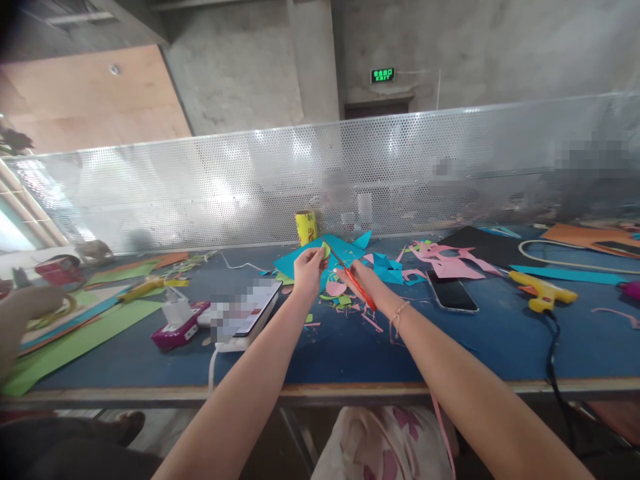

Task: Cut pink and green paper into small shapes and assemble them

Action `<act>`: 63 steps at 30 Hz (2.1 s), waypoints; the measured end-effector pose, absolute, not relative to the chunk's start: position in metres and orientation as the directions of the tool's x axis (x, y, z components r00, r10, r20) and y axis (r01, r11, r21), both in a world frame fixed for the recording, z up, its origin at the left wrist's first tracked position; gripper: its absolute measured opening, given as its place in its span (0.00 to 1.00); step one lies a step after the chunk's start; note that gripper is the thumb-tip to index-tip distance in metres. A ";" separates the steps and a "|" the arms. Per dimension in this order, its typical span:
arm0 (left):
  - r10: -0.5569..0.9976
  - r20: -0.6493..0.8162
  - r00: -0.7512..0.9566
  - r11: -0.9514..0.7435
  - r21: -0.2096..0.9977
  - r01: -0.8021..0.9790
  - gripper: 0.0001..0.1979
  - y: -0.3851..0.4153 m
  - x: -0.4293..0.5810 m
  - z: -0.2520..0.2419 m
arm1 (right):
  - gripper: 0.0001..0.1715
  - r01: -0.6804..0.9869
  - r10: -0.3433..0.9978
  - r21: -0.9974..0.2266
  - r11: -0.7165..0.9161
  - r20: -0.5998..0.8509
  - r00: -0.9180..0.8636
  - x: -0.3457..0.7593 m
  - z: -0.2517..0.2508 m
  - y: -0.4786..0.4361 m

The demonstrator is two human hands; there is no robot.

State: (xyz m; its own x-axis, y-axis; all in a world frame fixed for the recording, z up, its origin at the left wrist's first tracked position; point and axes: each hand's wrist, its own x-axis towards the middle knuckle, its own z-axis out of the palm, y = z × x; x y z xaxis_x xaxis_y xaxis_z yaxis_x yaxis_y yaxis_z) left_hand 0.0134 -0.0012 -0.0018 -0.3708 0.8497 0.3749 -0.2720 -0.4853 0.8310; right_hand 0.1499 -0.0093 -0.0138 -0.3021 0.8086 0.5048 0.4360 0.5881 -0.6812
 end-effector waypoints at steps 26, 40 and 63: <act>0.839 0.392 -0.378 -0.478 0.862 -0.170 0.13 0.000 0.012 -0.002 | 0.21 0.446 0.817 -0.685 0.577 0.475 -0.327 0.149 -0.013 -0.012; 0.829 0.392 -0.400 -0.475 0.870 -0.134 0.13 0.002 0.009 -0.004 | 0.22 0.431 0.910 -0.805 0.408 0.319 -0.265 0.147 -0.011 -0.019; 0.864 0.344 -0.368 -0.406 0.907 -0.107 0.10 0.004 0.012 -0.009 | 0.20 0.297 0.928 -0.879 0.372 0.353 -0.119 0.156 -0.019 0.006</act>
State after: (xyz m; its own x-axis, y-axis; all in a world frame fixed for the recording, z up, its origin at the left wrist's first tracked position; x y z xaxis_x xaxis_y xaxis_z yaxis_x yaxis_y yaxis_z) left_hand 0.0119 0.0039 -0.0088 -0.3677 0.8642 0.3436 -0.1071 -0.4063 0.9074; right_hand 0.1561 0.0058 -0.0194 -0.1188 0.9281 0.3530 0.2974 0.3724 -0.8791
